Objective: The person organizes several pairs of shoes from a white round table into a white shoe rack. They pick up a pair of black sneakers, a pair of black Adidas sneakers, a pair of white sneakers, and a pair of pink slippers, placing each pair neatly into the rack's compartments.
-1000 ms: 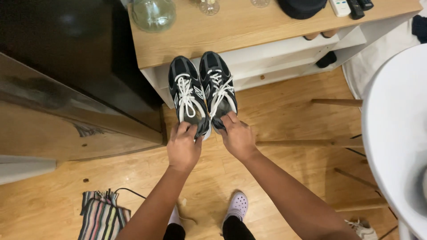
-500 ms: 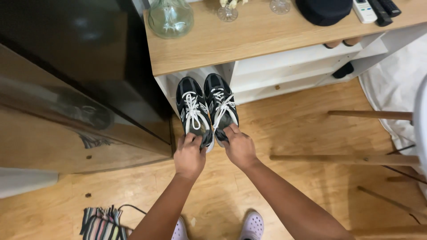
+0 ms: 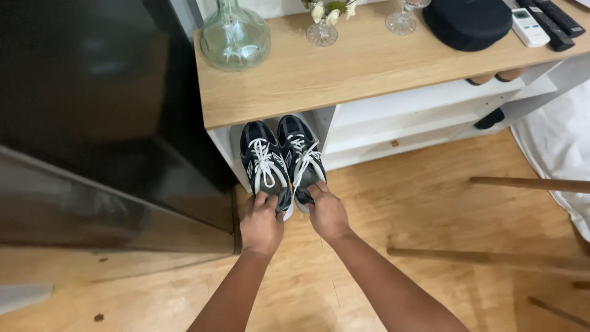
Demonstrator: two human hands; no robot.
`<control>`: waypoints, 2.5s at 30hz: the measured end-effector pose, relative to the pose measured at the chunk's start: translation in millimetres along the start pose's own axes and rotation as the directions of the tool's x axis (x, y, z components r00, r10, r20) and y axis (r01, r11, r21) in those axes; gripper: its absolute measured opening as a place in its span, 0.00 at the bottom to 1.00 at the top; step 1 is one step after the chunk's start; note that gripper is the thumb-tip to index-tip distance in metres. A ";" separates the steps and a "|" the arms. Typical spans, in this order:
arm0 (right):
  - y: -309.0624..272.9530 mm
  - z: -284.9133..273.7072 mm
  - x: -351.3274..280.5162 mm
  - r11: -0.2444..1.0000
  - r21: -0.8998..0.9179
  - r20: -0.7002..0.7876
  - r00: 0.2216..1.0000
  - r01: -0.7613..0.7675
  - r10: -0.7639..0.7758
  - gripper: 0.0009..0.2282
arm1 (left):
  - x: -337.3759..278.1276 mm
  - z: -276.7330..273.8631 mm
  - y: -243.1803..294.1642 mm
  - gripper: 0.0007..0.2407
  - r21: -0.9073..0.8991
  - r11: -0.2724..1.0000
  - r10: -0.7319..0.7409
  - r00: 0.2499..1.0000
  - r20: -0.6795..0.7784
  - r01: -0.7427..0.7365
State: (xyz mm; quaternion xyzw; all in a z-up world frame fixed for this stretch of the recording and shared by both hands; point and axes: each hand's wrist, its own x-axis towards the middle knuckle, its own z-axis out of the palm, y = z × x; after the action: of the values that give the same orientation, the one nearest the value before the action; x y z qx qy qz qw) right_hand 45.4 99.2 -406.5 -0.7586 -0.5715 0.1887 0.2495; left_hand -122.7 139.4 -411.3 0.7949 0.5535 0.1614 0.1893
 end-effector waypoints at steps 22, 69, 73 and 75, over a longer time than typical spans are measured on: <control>49.2 65.1 99.5 0.999 0.034 -0.065 0.997 -0.032 0.034 0.16 | 101.2 78.7 -45.4 0.16 0.014 1.000 0.009 1.000 -0.021 -0.009; 56.9 86.0 89.0 0.995 -0.052 0.056 0.995 0.084 -0.081 0.46 | 79.1 116.4 -27.7 0.36 0.257 0.964 0.017 0.978 0.207 -0.071; 58.5 84.7 100.6 0.990 -0.131 0.058 0.997 0.055 -0.048 0.48 | 92.9 113.0 -26.2 0.37 0.297 0.951 0.006 0.968 0.252 -0.083; 53.3 78.4 104.3 0.989 -0.143 0.120 0.992 -0.028 0.046 0.48 | 103.3 103.5 -21.8 0.39 0.400 0.913 -0.082 0.927 0.367 -0.078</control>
State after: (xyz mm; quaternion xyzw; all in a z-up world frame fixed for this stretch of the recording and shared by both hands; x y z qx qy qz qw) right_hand 70.5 200.4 -501.3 -0.7717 -0.5836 0.1990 0.1560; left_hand -57.7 230.9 -507.6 0.8321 0.5290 -0.1130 0.1223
